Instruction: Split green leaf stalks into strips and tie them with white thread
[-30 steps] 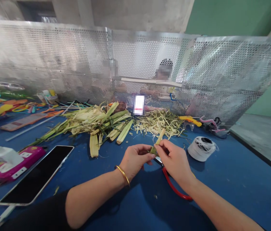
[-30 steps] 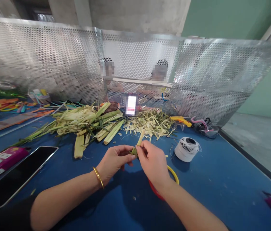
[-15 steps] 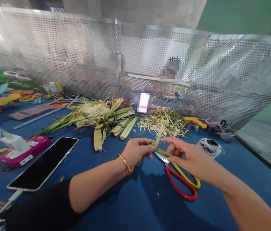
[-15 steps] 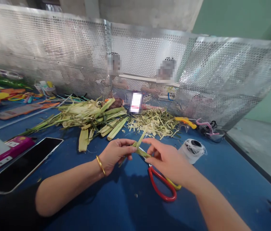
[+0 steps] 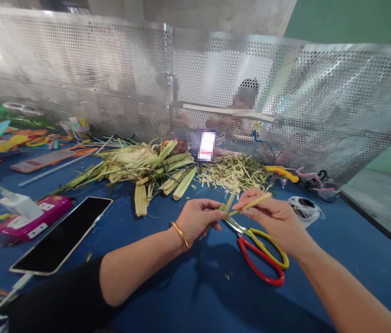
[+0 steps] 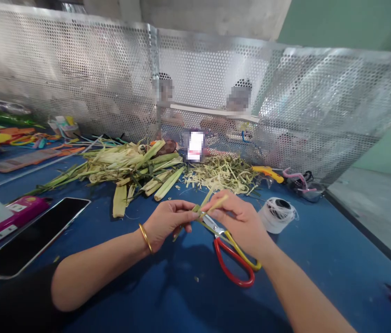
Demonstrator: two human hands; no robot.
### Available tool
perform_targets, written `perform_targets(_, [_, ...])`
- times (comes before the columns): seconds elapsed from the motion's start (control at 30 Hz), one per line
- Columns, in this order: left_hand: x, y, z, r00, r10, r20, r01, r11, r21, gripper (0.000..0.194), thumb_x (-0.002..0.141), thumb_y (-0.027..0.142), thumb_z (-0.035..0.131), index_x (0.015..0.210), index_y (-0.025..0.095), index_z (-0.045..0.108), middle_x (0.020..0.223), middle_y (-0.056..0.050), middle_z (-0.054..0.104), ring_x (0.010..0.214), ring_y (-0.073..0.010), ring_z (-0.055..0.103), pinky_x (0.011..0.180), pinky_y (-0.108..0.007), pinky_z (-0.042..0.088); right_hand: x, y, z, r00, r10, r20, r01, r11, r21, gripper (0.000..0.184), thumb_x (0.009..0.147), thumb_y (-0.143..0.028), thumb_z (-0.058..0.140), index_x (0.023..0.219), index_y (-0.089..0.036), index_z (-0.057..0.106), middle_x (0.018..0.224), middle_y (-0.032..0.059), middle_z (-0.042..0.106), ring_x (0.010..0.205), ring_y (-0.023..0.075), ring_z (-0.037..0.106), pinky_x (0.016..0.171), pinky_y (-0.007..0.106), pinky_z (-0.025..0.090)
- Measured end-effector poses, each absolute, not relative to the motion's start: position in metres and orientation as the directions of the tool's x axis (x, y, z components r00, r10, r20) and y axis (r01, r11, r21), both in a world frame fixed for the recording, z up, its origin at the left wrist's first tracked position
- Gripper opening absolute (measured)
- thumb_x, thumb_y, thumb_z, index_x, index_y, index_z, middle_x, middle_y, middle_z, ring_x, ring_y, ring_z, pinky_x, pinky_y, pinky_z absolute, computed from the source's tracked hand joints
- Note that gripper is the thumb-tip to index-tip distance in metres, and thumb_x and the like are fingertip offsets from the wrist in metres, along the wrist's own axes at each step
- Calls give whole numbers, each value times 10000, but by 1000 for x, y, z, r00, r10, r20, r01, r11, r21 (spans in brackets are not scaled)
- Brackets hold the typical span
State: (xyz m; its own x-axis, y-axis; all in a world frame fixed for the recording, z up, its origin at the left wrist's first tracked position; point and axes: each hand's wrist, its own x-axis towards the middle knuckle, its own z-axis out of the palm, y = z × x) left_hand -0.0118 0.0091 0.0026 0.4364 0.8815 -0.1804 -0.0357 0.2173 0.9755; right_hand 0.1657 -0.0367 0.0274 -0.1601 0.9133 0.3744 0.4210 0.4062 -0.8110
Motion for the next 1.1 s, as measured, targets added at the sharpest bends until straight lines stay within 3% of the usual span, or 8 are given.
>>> perform_targets(0.07, [-11,8,3,464,869,-168,-21,201,979,139,725,130,649,859,97,658,594,4,636,408,-51,508,338,-158,285,158,-36,22,-47,898,437,370,421,-828,133,821,-315,595,807,-228,693,810,33,641,752,164,581,685,297,475])
perform_targets(0.2, [-11,7,3,478,860,-176,-12,207,978,146,723,145,666,865,111,659,627,2,653,422,-54,520,345,-160,315,151,-40,21,21,925,380,289,359,-888,189,858,-353,535,802,-201,632,685,2,591,536,111,478,540,260,411])
perform_targets(0.33, [-11,9,3,466,866,-178,-32,218,975,172,727,168,673,889,112,652,598,14,628,443,-60,534,357,-155,327,152,-44,31,4,951,309,502,266,-823,261,847,-372,503,676,-203,606,583,-21,496,523,113,432,507,248,348])
perform_targets(0.47, [-11,10,2,468,868,-167,-53,217,975,207,716,156,675,912,96,645,662,-2,638,473,-64,553,351,-157,322,156,-43,33,-44,979,197,650,177,-739,299,808,-366,501,568,-201,571,630,-12,497,546,115,434,517,255,328])
perform_targets(0.8, [-9,9,-1,465,870,-160,-68,216,974,180,712,178,686,877,106,671,654,-5,636,484,-67,553,360,-161,334,162,-39,28,-73,997,-12,653,39,-756,242,755,-318,477,549,-195,512,643,-18,494,543,115,454,520,258,327])
perform_targets(1.1, [-10,9,-2,468,874,-133,-61,182,981,130,674,148,706,801,123,692,603,2,636,484,-78,560,385,-170,360,161,-36,25,-101,994,40,713,100,-694,282,793,-326,465,550,-195,524,672,-6,503,628,136,482,572,266,345])
